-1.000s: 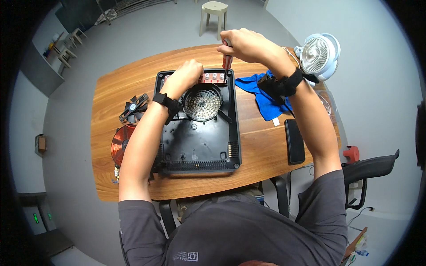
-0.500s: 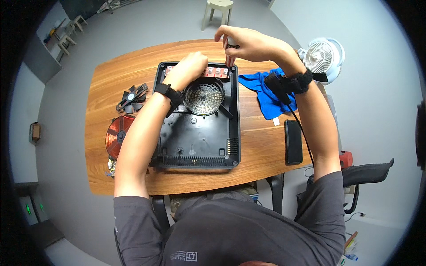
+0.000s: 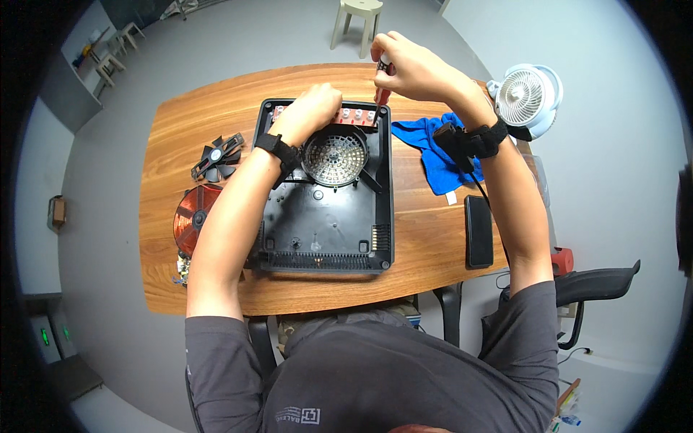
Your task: The person uses a screwdriver to remove screws from a disassembled electronic device on a wooden table. They remove the top cover, lift out a copper-colored disc, and continue unscrewing internal components.
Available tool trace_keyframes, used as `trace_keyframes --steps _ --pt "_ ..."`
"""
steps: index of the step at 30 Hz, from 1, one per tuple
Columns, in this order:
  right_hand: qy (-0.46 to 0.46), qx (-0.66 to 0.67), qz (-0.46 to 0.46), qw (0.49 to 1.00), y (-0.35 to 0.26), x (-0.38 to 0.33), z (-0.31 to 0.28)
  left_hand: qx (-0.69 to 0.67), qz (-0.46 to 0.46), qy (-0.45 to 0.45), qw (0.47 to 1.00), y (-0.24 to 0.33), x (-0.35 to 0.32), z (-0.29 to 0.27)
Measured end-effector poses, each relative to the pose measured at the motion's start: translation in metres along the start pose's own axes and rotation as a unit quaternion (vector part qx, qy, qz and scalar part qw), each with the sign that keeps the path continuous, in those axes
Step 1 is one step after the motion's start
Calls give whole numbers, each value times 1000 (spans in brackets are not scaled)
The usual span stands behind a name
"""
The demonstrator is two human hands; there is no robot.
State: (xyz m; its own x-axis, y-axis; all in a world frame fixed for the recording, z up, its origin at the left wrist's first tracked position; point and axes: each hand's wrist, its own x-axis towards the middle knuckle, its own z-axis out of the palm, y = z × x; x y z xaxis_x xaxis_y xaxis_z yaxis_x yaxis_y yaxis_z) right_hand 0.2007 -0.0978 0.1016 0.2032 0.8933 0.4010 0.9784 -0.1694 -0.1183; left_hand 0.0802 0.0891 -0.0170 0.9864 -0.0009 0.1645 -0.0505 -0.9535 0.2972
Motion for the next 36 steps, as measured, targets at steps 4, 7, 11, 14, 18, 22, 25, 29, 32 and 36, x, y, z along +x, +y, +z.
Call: trace_keyframes --steps 4,7,11,14,18,22,25,29,32,36 --pt "-91 -71 77 990 -14 4 -14 7 11 0 1000 -1 -1 -1" --pt "-109 -35 92 989 -8 5 -10 0 13 -9 1000 3 -1 -5" --pt "-20 2 3 1000 -4 -5 -3 30 18 12 999 -2 0 0" --pt "4 -10 6 1000 -6 -9 -6 28 24 10 999 -1 1 0" --pt "-50 -58 73 994 -16 -4 -11 18 1 -4 1000 -3 2 2" --pt "-27 -16 61 998 -7 -5 -3 36 13 16 999 -1 0 3" --pt "-11 6 52 999 -6 -8 -3 31 3 9 999 1 1 2" --pt "14 -18 49 999 -9 -10 -2 15 -8 -9 1000 4 2 -2" --pt "-46 -59 103 992 -19 -3 -9 15 -4 6 1000 -1 -1 2" --pt "56 45 62 995 -11 -10 3 20 6 6 1000 -3 2 6"
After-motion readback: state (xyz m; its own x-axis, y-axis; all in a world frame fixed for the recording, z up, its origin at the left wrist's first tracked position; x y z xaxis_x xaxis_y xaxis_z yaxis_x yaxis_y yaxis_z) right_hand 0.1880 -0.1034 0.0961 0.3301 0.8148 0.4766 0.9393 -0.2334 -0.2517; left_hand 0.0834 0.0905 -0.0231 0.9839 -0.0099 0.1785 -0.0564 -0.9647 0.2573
